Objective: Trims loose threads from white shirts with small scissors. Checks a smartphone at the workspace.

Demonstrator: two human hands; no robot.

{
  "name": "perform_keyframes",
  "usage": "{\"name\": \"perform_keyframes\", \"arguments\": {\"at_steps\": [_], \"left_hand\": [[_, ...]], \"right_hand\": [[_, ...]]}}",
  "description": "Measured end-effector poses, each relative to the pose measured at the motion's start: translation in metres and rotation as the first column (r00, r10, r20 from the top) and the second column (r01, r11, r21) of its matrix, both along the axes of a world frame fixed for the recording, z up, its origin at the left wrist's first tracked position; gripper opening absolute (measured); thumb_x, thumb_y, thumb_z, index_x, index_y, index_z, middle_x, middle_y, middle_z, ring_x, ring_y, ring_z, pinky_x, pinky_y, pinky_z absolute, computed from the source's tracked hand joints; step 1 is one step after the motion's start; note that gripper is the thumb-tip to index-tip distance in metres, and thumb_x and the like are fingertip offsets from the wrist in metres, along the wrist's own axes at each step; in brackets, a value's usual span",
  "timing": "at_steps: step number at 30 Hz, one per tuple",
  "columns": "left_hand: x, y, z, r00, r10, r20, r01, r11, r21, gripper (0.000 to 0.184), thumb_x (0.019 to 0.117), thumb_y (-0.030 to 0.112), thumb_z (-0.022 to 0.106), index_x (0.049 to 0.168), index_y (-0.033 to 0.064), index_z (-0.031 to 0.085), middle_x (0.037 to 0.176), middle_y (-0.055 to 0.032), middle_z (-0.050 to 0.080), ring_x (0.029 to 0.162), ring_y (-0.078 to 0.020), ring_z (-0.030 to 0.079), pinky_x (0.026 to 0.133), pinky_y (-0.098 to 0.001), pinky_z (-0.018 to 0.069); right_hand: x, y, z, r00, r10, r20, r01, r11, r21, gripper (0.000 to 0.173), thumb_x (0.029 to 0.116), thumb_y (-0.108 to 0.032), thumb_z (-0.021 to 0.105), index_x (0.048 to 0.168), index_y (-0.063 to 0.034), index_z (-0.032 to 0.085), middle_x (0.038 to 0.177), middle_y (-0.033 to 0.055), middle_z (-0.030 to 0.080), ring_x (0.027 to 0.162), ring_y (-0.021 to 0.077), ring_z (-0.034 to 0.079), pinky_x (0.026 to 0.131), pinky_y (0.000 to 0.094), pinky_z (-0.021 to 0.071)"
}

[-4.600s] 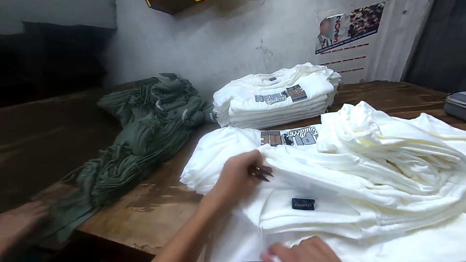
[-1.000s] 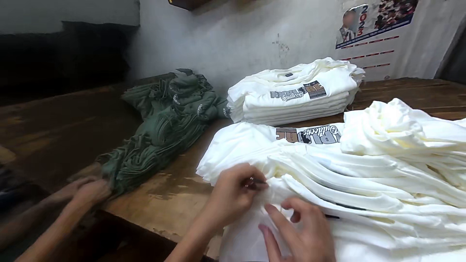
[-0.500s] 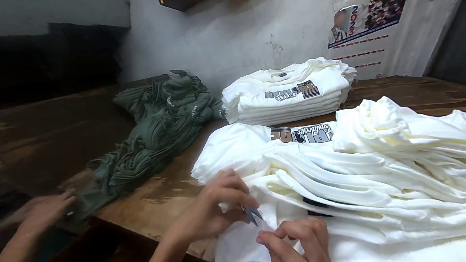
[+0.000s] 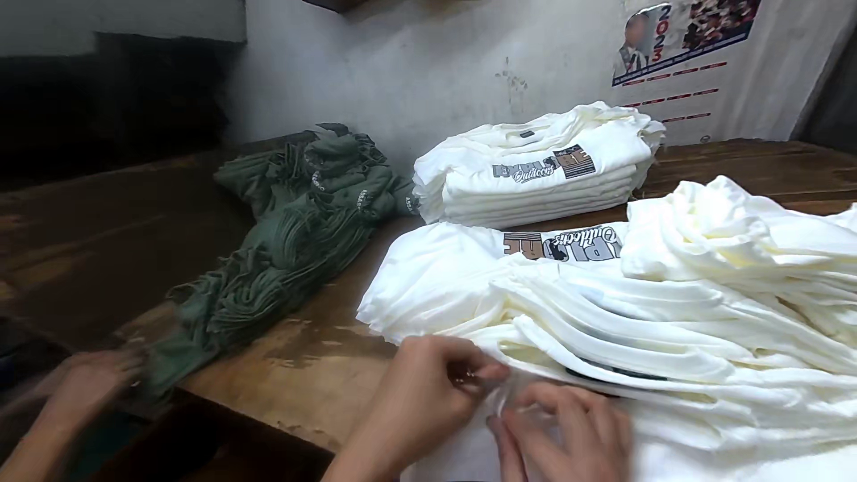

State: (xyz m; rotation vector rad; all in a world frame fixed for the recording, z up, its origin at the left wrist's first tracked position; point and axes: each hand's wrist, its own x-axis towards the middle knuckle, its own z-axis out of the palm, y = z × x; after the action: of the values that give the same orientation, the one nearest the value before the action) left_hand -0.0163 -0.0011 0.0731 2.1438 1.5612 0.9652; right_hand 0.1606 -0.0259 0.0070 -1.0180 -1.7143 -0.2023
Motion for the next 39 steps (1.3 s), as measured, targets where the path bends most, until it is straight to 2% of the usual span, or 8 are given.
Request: {"name": "perform_keyframes", "arguments": {"at_steps": [5,10,15,21,27,31,36,39], "left_hand": [[0.006,-0.003,-0.002,0.912,-0.014,0.411,0.071,0.990,-0.125,0.008,0.0933,0.020,0.071,0.092,0.0126,0.073,0.073,0.0098,0.066,0.057,0.0035,0.055,0.052,-0.0148,0.0452],[0.001,-0.002,-0.011,0.804,-0.104,0.585,0.197,0.976,-0.097,0.007,0.0957,0.014,0.068,0.096,0.0120,0.074,0.074,0.0094,0.065,0.054,0.0036,0.048,0.047,-0.0133,0.0372],[-0.005,0.001,-0.009,0.894,-0.181,0.410,0.193,0.981,0.014,0.009,0.0967,0.017,0.067,0.097,0.0106,0.074,0.080,0.0084,0.071,0.068,0.0038,0.062,0.061,-0.0129,0.0505],[-0.005,0.002,-0.008,0.924,-0.217,0.316,0.215,0.976,0.041,0.012,0.0982,0.019,0.066,0.097,0.0101,0.074,0.080,0.0089,0.070,0.068,0.0044,0.062,0.061,-0.0121,0.0508],[-0.007,-0.007,-0.009,0.987,-0.087,0.133,0.061,0.980,0.188,0.013,0.0845,0.019,0.072,0.097,0.0155,0.075,0.086,0.0096,0.072,0.073,0.0043,0.065,0.062,-0.0138,0.0536],[0.006,-0.022,0.006,0.974,0.102,-0.205,0.008,0.880,0.474,0.029,0.0852,0.041,0.076,0.105,0.0207,0.079,0.094,0.0023,0.072,0.084,-0.0138,0.066,0.072,-0.0351,0.0543],[0.026,-0.020,0.006,0.883,0.276,-0.380,0.017,0.790,0.613,0.010,0.0846,0.031,0.073,0.083,0.0218,0.076,0.075,0.0046,0.068,0.069,-0.0189,0.063,0.061,-0.0382,0.0475],[0.011,-0.007,0.011,0.909,-0.061,-0.412,0.238,0.888,0.394,0.025,0.0803,0.029,0.079,0.105,0.0249,0.076,0.088,-0.0003,0.067,0.081,-0.0219,0.065,0.071,-0.0452,0.0527]], "right_hand": [[-0.006,0.009,-0.001,0.918,0.262,-0.297,-0.263,0.964,0.037,0.010,0.0888,-0.009,0.077,0.082,-0.0015,0.074,0.093,0.0096,0.067,0.091,0.0050,0.066,0.085,0.0118,0.0537],[-0.003,0.008,0.016,0.927,0.158,-0.340,-0.245,0.942,-0.230,0.020,0.0925,-0.018,0.075,0.101,-0.0003,0.078,0.107,0.0164,0.069,0.087,0.0113,0.070,0.075,0.0226,0.0605],[-0.001,0.016,0.016,0.819,0.215,-0.532,-0.365,0.910,-0.195,0.007,0.0900,-0.004,0.072,0.088,-0.0013,0.078,0.093,0.0093,0.070,0.077,0.0039,0.070,0.068,0.0172,0.0613],[0.002,0.010,0.027,0.887,0.224,-0.405,-0.393,0.826,-0.404,0.015,0.0950,-0.019,0.071,0.097,-0.0063,0.079,0.110,0.0119,0.068,0.083,0.0087,0.068,0.071,0.0239,0.0592],[0.004,0.004,0.025,0.583,0.245,-0.775,-0.561,0.811,-0.166,0.005,0.0840,0.006,0.075,0.087,0.0033,0.078,0.096,0.0092,0.069,0.072,0.0052,0.070,0.064,0.0197,0.0634],[0.005,0.003,0.023,0.523,0.241,-0.818,-0.575,0.808,-0.129,0.006,0.0892,0.007,0.068,0.089,0.0038,0.072,0.094,0.0060,0.067,0.066,0.0042,0.066,0.061,0.0193,0.0617],[0.005,0.004,0.014,0.547,0.317,-0.775,-0.530,0.847,-0.027,0.006,0.0896,0.004,0.068,0.087,0.0004,0.072,0.098,0.0035,0.065,0.073,0.0009,0.065,0.065,0.0173,0.0608],[0.021,-0.003,-0.005,0.747,0.354,-0.562,-0.394,0.917,0.054,0.014,0.1017,-0.023,0.063,0.090,-0.0159,0.066,0.105,-0.0072,0.061,0.093,-0.0073,0.061,0.080,0.0104,0.0548]]}}
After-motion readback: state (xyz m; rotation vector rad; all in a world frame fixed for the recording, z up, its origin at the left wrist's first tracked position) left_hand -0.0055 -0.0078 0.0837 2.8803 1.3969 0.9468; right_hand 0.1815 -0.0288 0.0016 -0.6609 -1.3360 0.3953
